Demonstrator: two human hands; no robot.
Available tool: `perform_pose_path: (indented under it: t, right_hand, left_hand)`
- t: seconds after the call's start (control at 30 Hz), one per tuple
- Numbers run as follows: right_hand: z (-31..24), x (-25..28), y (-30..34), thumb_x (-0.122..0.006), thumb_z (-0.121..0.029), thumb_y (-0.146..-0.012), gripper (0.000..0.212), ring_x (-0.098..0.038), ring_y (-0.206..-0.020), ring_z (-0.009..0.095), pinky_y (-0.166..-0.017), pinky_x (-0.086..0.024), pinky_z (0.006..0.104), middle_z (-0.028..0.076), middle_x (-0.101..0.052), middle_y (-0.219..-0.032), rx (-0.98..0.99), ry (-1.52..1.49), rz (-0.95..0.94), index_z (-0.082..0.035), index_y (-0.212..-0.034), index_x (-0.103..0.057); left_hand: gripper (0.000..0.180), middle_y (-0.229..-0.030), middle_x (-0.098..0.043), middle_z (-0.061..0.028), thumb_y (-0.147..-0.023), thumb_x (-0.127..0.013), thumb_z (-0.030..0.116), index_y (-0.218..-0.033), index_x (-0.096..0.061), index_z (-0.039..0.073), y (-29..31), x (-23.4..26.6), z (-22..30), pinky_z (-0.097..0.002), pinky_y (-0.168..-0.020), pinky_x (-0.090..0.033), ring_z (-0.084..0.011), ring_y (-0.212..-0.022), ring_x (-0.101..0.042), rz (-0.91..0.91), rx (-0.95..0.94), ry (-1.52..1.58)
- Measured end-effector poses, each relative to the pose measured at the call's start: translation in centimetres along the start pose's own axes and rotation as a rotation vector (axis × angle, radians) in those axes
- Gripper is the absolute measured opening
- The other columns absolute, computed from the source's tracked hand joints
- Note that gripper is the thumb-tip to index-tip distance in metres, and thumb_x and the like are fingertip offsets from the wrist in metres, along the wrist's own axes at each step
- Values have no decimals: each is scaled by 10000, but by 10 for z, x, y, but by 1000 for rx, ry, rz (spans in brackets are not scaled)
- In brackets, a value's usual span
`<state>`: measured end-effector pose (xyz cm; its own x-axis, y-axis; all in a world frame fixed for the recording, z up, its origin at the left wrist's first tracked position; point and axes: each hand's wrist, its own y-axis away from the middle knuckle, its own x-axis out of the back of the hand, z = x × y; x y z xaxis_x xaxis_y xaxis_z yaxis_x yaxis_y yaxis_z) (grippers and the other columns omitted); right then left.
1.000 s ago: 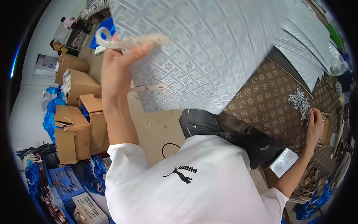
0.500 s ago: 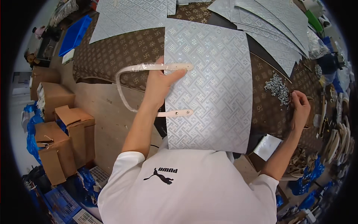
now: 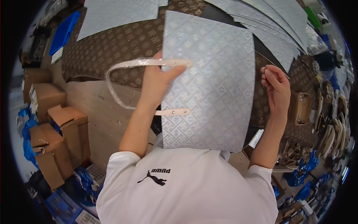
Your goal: Attaching handles and metal studs to handbags using a hammer.
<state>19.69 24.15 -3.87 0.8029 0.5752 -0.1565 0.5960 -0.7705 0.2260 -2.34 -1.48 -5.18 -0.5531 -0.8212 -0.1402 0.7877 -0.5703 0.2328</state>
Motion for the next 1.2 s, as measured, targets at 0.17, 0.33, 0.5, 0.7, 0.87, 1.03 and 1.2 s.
perform_pose_path:
  t: [0.17,0.33,0.5,0.7,0.87,1.03,1.2]
  right_hand:
    - [22,-75,7,-684,-36,-932,136,-628,-730,95,-684,-507,218,52,-723,-948,-8,85,-190,-8,-1063,-706]
    - [28,-138,16,-680,21,-885,77,-619,-726,116,-680,-490,237,30,-714,-906,58,485,-262,-14,-946,-714]
    - [36,-155,12,-695,31,-848,72,-606,-735,116,-679,-474,245,24,-686,-875,489,757,-319,-6,-909,-704]
    - [42,-166,9,-705,38,-835,76,-607,-757,120,-694,-477,257,31,-658,-886,505,796,-325,5,-903,-697]
    - [43,-170,11,-706,38,-840,78,-599,-754,108,-695,-471,250,31,-658,-861,440,760,-318,1,-906,-688]
    - [49,-173,12,-712,30,-843,87,-592,-752,96,-690,-464,243,32,-663,-834,376,781,-262,-1,-919,-685]
    - [53,-179,12,-717,24,-842,94,-592,-747,86,-694,-468,239,31,-664,-807,345,855,-219,2,-928,-686]
  left_hand:
    - [367,-1017,-703,-84,-813,-754,55,-1139,-618,-47,-1,2,-6,-280,-794,-520,-127,-896,-641,-22,-74,-71]
    - [339,-950,-701,-68,-792,-758,89,-1085,-635,-29,1,1,-6,-283,-780,-511,-114,-865,-628,-6,-101,-109]
    - [315,-899,-683,-64,-778,-759,105,-1033,-624,-20,-3,6,-7,-290,-738,-503,-111,-823,-611,-16,-146,-181]
    - [267,-837,-648,-68,-782,-758,110,-967,-609,-11,-1,8,-11,-307,-694,-489,-121,-774,-577,-8,-175,-211]
    - [249,-792,-619,-73,-786,-760,118,-923,-595,-9,-3,11,-17,-318,-663,-474,-128,-739,-546,-4,-211,-236]
    - [235,-752,-588,-64,-792,-760,105,-890,-581,-10,1,7,-16,-318,-644,-465,-123,-718,-525,-9,-270,-248]
    - [216,-741,-587,-54,-792,-765,82,-867,-583,-6,3,11,-21,-321,-640,-464,-114,-712,-520,-36,-297,-338]
